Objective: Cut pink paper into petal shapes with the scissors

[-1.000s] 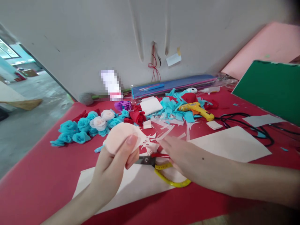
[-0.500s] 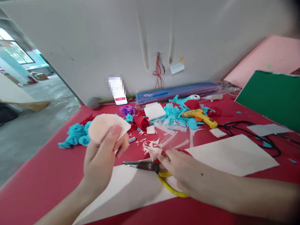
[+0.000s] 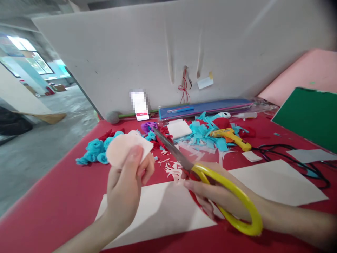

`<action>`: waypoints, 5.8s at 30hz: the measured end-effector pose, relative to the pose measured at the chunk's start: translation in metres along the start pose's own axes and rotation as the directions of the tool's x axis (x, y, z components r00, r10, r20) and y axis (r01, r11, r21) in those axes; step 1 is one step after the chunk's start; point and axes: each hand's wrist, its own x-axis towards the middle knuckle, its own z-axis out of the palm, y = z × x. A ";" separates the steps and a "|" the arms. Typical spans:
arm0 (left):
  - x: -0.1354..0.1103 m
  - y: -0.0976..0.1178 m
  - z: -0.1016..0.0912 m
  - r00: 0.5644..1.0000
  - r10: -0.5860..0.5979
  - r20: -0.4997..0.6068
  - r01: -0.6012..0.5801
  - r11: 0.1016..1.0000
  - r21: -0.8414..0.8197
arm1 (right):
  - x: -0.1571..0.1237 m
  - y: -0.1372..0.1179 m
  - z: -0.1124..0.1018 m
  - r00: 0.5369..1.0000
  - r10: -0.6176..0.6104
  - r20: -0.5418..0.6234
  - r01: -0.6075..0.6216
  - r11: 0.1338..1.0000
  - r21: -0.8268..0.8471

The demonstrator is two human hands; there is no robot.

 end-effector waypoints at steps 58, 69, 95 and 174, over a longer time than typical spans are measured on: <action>-0.011 -0.015 0.008 0.942 -0.249 0.226 0.243 0.968 0.058 | -0.025 -0.013 0.015 0.966 0.159 -0.205 -0.249 0.790 -0.560; -0.008 -0.019 0.007 0.945 -0.244 0.217 0.244 0.969 0.029 | -0.021 -0.013 0.014 0.965 0.106 -0.240 -0.236 0.751 -0.617; -0.015 -0.004 0.007 0.910 -0.294 0.294 0.313 0.949 -0.021 | -0.022 0.006 0.019 0.993 0.104 -0.055 -0.118 0.868 -0.483; 0.003 -0.008 0.001 0.904 -0.373 0.206 0.217 0.819 0.531 | 0.019 0.000 -0.024 0.998 -0.014 -0.060 0.028 0.969 0.244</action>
